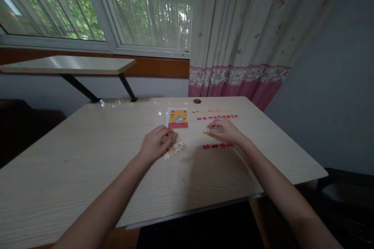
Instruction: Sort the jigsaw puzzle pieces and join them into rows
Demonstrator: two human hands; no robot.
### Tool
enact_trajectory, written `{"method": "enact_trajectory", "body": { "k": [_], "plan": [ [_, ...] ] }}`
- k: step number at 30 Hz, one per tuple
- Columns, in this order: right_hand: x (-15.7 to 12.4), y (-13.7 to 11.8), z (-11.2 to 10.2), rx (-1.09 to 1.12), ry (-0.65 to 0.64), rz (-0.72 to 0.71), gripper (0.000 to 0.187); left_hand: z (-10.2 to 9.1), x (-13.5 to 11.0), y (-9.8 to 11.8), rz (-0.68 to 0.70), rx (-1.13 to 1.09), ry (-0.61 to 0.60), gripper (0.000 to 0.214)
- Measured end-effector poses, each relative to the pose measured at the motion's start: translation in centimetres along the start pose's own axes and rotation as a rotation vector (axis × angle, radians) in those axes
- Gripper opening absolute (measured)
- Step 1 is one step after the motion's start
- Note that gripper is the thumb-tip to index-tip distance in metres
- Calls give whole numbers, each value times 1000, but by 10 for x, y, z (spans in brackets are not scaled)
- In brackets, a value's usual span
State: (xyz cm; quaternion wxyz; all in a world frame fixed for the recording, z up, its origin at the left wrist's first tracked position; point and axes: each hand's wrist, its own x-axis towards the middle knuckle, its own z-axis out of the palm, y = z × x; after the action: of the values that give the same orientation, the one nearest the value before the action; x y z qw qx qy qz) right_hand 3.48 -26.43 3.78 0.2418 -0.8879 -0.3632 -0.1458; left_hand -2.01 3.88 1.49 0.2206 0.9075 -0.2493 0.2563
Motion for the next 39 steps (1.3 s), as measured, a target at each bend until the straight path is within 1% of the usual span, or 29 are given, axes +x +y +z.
{"method": "enact_trajectory", "body": {
  "k": [2,4,10,19,23,27,32,34,37,39],
  "plan": [
    [0,0,7,-5,-153,2,22,0,0,-1,-7,-1,2,14],
    [0,-1,10,-15,-239,-2,21,1,0,-1,-10,-6,-4,14],
    [1,-8,7,-25,-315,-19,21,0,1,1,-20,-16,-16,14],
    [-1,-5,11,-26,-329,-4,18,0,1,1,8,-12,5,12],
    [-1,-3,10,-32,-339,-9,21,-1,1,1,15,0,6,12],
    [0,-3,13,-28,-317,-20,18,-1,1,1,14,-2,1,13],
    [1,-6,22,4,-288,-50,14,-2,3,3,13,-16,-17,15],
    [1,-6,25,16,-296,-64,13,-1,3,7,27,-24,-60,16],
    [1,-5,27,27,-306,-72,13,3,4,15,77,-20,-184,19],
    [1,-5,26,22,-309,-71,14,6,4,20,106,-11,-242,22]
  ]
}}
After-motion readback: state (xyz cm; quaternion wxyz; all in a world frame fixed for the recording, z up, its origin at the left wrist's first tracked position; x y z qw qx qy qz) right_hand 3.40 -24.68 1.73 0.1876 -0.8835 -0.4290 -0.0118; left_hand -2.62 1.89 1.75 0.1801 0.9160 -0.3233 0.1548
